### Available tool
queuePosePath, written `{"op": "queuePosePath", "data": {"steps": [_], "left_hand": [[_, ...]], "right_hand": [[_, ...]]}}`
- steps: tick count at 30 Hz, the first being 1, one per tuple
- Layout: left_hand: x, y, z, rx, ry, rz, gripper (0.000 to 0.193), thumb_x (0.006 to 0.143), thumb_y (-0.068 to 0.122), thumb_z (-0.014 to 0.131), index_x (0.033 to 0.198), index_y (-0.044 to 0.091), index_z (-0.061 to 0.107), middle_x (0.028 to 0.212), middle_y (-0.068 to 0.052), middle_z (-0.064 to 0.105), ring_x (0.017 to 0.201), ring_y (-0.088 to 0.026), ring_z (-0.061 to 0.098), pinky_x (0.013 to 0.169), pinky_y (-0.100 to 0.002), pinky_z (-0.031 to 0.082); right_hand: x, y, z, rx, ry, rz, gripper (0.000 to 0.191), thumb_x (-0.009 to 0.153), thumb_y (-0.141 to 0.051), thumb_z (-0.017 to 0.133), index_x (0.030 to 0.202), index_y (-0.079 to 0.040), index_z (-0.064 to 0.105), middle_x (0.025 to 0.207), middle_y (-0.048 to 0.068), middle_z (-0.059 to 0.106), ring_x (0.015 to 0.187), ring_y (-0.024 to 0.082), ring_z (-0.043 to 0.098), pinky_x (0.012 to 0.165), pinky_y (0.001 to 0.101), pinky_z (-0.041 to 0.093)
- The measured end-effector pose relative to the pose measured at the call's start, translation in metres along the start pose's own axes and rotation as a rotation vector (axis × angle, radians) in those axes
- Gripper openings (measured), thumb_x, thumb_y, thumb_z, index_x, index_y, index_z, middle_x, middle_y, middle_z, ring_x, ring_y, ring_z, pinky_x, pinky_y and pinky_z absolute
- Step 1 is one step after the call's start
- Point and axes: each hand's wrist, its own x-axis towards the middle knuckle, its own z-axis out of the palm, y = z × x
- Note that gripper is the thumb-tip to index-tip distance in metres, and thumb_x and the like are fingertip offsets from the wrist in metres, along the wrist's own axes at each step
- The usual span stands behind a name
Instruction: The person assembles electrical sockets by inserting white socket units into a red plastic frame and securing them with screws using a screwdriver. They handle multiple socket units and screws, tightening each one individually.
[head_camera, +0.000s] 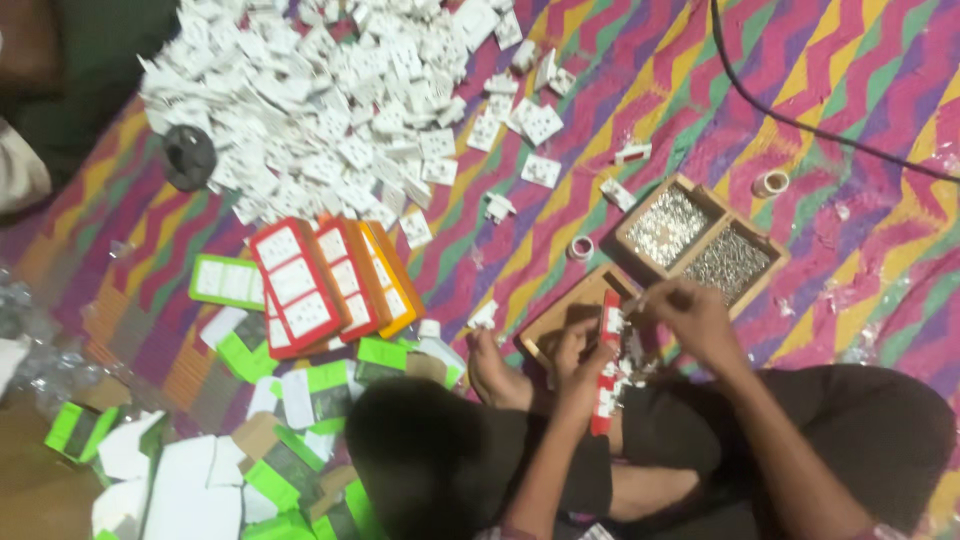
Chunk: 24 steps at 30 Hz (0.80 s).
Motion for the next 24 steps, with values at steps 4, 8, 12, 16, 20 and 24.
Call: {"op": "queuePosePath", "data": {"steps": [4, 8, 12, 16, 20, 24], "left_hand": [[-0.001, 0.015, 0.003, -0.068, 0.081, -0.191, 0.044, 0.088, 0.008, 0.071, 0.129, 0.003, 0.056, 0.114, -0.008, 0.065, 0.090, -0.014, 0.064, 0.066, -0.031, 0.059], [0.005, 0.017, -0.003, -0.162, 0.078, -0.159, 0.051, 0.087, 0.008, 0.069, 0.136, 0.007, 0.053, 0.113, -0.008, 0.065, 0.081, -0.013, 0.065, 0.060, -0.028, 0.058], [0.007, 0.010, -0.004, -0.146, 0.082, -0.206, 0.047, 0.094, 0.010, 0.070, 0.138, 0.000, 0.056, 0.110, -0.011, 0.065, 0.076, -0.013, 0.065, 0.062, -0.030, 0.059], [0.009, 0.011, 0.000, -0.184, 0.059, -0.236, 0.050, 0.091, 0.011, 0.067, 0.139, 0.002, 0.056, 0.107, -0.012, 0.067, 0.070, -0.016, 0.067, 0.059, -0.030, 0.059], [0.008, 0.014, 0.000, -0.159, 0.035, -0.246, 0.049, 0.094, 0.012, 0.068, 0.141, 0.001, 0.058, 0.111, -0.009, 0.066, 0.077, -0.014, 0.066, 0.062, -0.028, 0.058], [0.012, 0.008, 0.001, -0.191, -0.009, -0.221, 0.048, 0.095, 0.011, 0.069, 0.140, 0.000, 0.059, 0.115, -0.008, 0.067, 0.088, -0.011, 0.067, 0.070, -0.027, 0.058]], "right_hand": [[-0.021, 0.004, 0.025, 0.171, -0.065, 0.005, 0.015, 0.091, -0.012, 0.076, 0.100, 0.000, 0.077, 0.084, 0.006, 0.076, 0.073, 0.009, 0.065, 0.065, 0.0271, 0.052], [-0.025, 0.008, 0.034, 0.052, -0.048, 0.027, 0.019, 0.091, -0.013, 0.077, 0.102, 0.002, 0.077, 0.085, 0.007, 0.075, 0.075, 0.010, 0.066, 0.066, 0.0286, 0.053], [-0.029, 0.003, 0.034, 0.084, -0.065, 0.075, 0.024, 0.091, -0.014, 0.075, 0.111, -0.001, 0.077, 0.089, 0.004, 0.078, 0.078, 0.010, 0.069, 0.069, 0.0267, 0.056], [-0.028, -0.002, 0.034, 0.161, -0.063, 0.125, 0.023, 0.093, -0.014, 0.073, 0.113, -0.003, 0.077, 0.093, 0.005, 0.077, 0.080, 0.009, 0.067, 0.067, 0.0273, 0.056], [-0.026, 0.000, 0.038, 0.061, -0.019, -0.074, 0.018, 0.093, -0.013, 0.075, 0.107, -0.003, 0.077, 0.099, 0.005, 0.077, 0.087, 0.009, 0.070, 0.074, 0.0255, 0.055], [-0.025, 0.004, 0.039, -0.044, 0.047, -0.222, 0.016, 0.091, -0.011, 0.079, 0.104, -0.004, 0.078, 0.098, 0.007, 0.077, 0.087, 0.011, 0.069, 0.072, 0.0262, 0.051]]}}
